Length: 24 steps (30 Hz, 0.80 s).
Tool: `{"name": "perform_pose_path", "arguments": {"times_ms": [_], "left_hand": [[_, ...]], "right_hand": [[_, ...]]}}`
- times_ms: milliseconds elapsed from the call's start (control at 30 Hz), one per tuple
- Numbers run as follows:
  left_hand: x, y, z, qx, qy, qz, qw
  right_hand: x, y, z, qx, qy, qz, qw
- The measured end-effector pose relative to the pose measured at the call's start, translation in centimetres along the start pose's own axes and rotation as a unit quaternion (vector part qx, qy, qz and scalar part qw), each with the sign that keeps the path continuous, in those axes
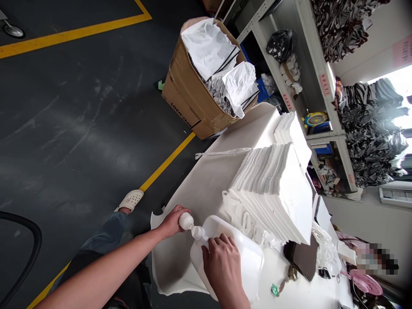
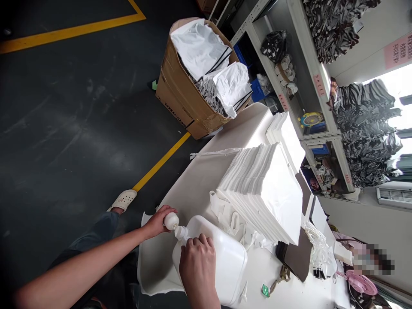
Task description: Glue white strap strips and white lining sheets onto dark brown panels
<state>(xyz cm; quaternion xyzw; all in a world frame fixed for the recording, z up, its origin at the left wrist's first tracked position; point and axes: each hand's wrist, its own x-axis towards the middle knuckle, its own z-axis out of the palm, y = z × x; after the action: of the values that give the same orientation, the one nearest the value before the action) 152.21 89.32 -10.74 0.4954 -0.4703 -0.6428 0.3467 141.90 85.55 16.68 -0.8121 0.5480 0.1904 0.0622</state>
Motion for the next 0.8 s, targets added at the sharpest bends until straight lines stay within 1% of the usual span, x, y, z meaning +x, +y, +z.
{"name": "perform_pose_path", "arguments": {"times_ms": [567,800], "left_hand": [[0.08,0.31,-0.09,-0.004,0.003,-0.002,1.000],[-0.03,0.19,-0.13,-0.005,0.000,-0.005,1.000]], "right_hand": [[-0.07,0.17,0.45,0.014,0.027,-0.005,1.000],[0.09,0.18,0.37,0.009,0.027,-0.011,1.000]]}}
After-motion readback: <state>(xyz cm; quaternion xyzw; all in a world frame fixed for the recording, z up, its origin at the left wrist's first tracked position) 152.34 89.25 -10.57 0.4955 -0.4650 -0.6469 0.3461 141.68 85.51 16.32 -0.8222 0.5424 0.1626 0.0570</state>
